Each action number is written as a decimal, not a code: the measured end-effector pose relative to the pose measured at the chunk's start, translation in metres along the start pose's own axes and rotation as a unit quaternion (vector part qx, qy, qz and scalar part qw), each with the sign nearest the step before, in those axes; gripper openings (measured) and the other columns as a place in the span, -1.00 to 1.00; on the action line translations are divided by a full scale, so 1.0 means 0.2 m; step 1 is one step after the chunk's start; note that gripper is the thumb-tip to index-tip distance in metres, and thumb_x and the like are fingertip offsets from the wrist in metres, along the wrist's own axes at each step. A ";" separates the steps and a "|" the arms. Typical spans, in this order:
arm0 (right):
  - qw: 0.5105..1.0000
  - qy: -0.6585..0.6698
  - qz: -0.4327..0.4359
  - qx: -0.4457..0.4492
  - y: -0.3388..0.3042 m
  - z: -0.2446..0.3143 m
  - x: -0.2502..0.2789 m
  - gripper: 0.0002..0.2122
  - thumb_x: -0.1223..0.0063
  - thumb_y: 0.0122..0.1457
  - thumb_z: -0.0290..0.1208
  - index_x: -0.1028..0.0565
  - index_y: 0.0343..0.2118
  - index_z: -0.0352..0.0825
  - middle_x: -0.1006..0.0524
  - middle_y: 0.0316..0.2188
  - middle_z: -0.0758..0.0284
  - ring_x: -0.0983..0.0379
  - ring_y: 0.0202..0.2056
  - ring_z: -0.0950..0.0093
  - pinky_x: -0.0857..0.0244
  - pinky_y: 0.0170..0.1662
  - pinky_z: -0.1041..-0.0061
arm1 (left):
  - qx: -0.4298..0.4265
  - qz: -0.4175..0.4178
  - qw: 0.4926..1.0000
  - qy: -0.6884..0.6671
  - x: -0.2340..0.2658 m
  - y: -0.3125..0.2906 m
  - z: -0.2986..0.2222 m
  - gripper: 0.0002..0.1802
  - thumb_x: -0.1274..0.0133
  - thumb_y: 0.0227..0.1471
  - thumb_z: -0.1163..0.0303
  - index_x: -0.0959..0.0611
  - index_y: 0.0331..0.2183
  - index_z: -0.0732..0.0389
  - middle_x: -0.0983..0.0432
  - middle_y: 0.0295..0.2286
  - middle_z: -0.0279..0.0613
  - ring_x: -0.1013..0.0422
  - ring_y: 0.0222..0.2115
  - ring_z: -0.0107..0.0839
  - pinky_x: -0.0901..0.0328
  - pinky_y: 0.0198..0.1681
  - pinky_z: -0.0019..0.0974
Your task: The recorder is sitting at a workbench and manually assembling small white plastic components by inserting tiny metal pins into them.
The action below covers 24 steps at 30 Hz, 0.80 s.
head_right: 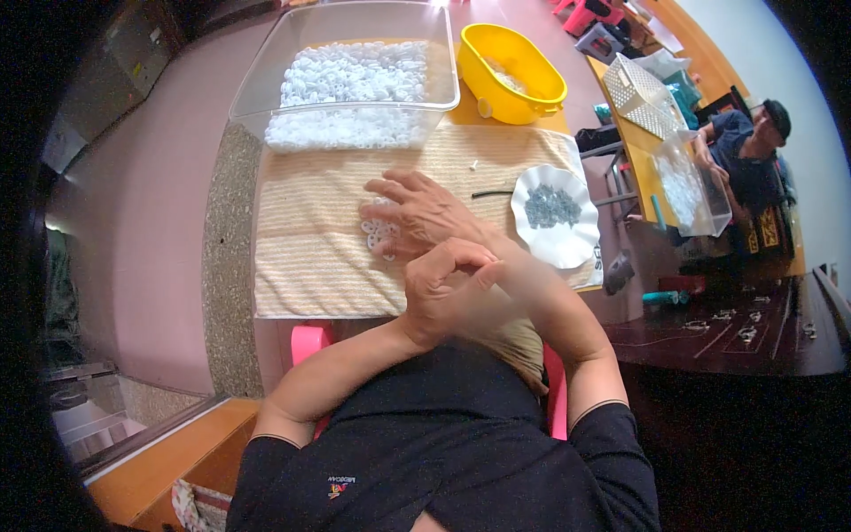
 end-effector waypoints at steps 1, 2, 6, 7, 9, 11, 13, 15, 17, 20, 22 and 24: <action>1.000 -0.005 0.020 0.012 0.00 0.00 -0.03 -0.55 -0.18 0.00 -0.19 -0.45 -0.02 -0.20 -0.29 0.12 0.18 -0.16 0.15 0.15 -0.09 0.19 0.22 | 0.001 -0.001 1.000 0.000 0.00 0.00 0.00 -0.90 -0.21 -0.05 0.49 -0.60 -0.46 0.27 -0.53 -0.54 -0.23 -0.44 -0.55 -0.53 -0.34 -0.46 -0.46; 1.000 -0.004 0.020 0.012 0.00 0.00 -0.03 -0.55 -0.18 0.00 -0.19 -0.45 -0.02 -0.20 -0.29 0.12 0.18 -0.16 0.15 0.15 -0.09 0.19 0.22 | 0.000 0.000 1.000 -0.001 0.00 0.01 -0.01 -0.90 -0.21 -0.05 0.49 -0.60 -0.46 0.28 -0.52 -0.55 -0.23 -0.45 -0.56 -0.52 -0.34 -0.47 -0.45; 1.000 0.009 -0.012 -0.010 -0.03 -0.03 -0.03 -0.63 -0.18 0.00 -0.26 -0.50 -0.09 -0.22 -0.38 0.04 0.19 -0.24 0.11 0.20 -0.16 0.15 0.28 | 0.073 0.000 0.997 -0.029 0.01 -0.01 0.05 -0.88 -0.21 -0.04 0.46 -0.60 -0.46 0.28 -0.51 -0.58 -0.22 -0.45 -0.57 -0.50 -0.34 -0.49 -0.44; 0.999 0.014 -0.028 -0.018 -0.04 -0.05 -0.03 -0.65 -0.18 -0.01 -0.29 -0.52 -0.12 -0.23 -0.41 0.01 0.19 -0.27 0.08 0.21 -0.19 0.14 0.30 | 0.074 -0.001 0.997 -0.029 0.01 -0.01 0.06 -0.88 -0.21 -0.04 0.46 -0.60 -0.46 0.28 -0.51 -0.58 -0.22 -0.45 -0.57 -0.50 -0.34 -0.49 -0.44; 0.999 0.011 -0.042 0.000 -0.06 -0.07 -0.02 -0.69 -0.19 -0.03 -0.34 -0.54 -0.17 -0.25 -0.45 -0.05 0.19 -0.33 0.04 0.23 -0.24 0.09 0.34 | 0.096 -0.006 0.995 -0.020 0.01 -0.01 0.10 -0.87 -0.20 -0.03 0.45 -0.59 -0.47 0.28 -0.50 -0.59 -0.22 -0.44 -0.59 -0.52 -0.33 -0.51 -0.45; 0.998 0.009 -0.052 -0.030 -0.09 -0.12 -0.03 -0.69 -0.14 -0.03 -0.33 -0.52 -0.18 -0.28 -0.44 -0.06 0.20 -0.30 0.03 0.22 -0.21 0.10 0.36 | 0.106 -0.003 0.994 -0.032 0.01 -0.01 0.11 -0.87 -0.21 -0.04 0.45 -0.58 -0.47 0.28 -0.49 -0.60 -0.21 -0.44 -0.59 -0.53 -0.32 -0.51 -0.45; 0.998 0.001 -0.050 -0.032 -0.11 -0.15 -0.04 -0.70 -0.14 -0.02 -0.33 -0.53 -0.19 -0.27 -0.44 -0.07 0.20 -0.30 0.02 0.23 -0.22 0.09 0.36 | 0.115 0.001 0.992 -0.043 0.01 -0.02 0.12 -0.86 -0.21 -0.04 0.45 -0.58 -0.48 0.28 -0.49 -0.60 -0.21 -0.43 -0.59 -0.53 -0.32 -0.52 -0.46; 0.998 -0.008 -0.047 -0.037 -0.13 -0.16 -0.03 -0.72 -0.14 -0.01 -0.32 -0.53 -0.20 -0.26 -0.44 -0.07 0.21 -0.31 0.01 0.23 -0.23 0.08 0.36 | 0.108 0.037 0.993 -0.004 0.00 -0.01 0.11 -0.87 -0.20 -0.01 0.46 -0.58 -0.43 0.29 -0.52 -0.55 -0.31 -0.42 -0.51 -0.64 -0.31 -0.46 -0.54; 0.996 0.018 -0.032 -0.077 -0.15 -0.18 0.00 -0.72 -0.15 0.00 -0.30 -0.53 -0.20 -0.26 -0.44 -0.07 0.22 -0.32 -0.01 0.23 -0.24 0.05 0.35 | 0.120 0.038 0.992 -0.009 -0.01 -0.01 0.12 -0.88 -0.20 -0.01 0.46 -0.58 -0.43 0.29 -0.52 -0.55 -0.31 -0.42 -0.51 -0.64 -0.31 -0.47 -0.54; 0.994 0.037 -0.021 -0.101 -0.17 -0.19 0.00 -0.71 -0.16 -0.01 -0.29 -0.53 -0.19 -0.22 -0.42 -0.04 0.23 -0.30 0.01 0.24 -0.24 0.04 0.34 | 0.139 0.033 0.990 -0.016 -0.01 -0.02 0.14 -0.87 -0.20 -0.02 0.46 -0.58 -0.44 0.29 -0.52 -0.56 -0.33 -0.41 -0.52 -0.65 -0.31 -0.47 -0.54; 0.994 0.021 -0.016 -0.108 -0.19 -0.20 0.00 -0.72 -0.17 -0.01 -0.29 -0.54 -0.20 -0.21 -0.41 -0.03 0.24 -0.28 0.02 0.25 -0.24 0.04 0.34 | 0.149 0.026 0.988 -0.020 0.00 -0.03 0.16 -0.87 -0.21 -0.02 0.46 -0.58 -0.44 0.29 -0.51 -0.56 -0.34 -0.41 -0.52 -0.66 -0.31 -0.48 -0.54; 0.993 0.004 -0.011 -0.118 -0.20 -0.21 0.00 -0.73 -0.17 -0.02 -0.29 -0.55 -0.21 -0.19 -0.40 -0.02 0.25 -0.27 0.03 0.25 -0.24 0.04 0.34 | 0.157 0.025 0.987 -0.015 0.00 -0.03 0.16 -0.86 -0.21 -0.02 0.45 -0.58 -0.43 0.30 -0.51 -0.57 -0.35 -0.40 -0.53 -0.66 -0.31 -0.49 -0.54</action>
Point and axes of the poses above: each hand's wrist, its own y-axis towards the middle knuckle, its own x-axis out of the back of the hand, z = x × y, the point moved 6 cm from there along y, towards the middle knuckle
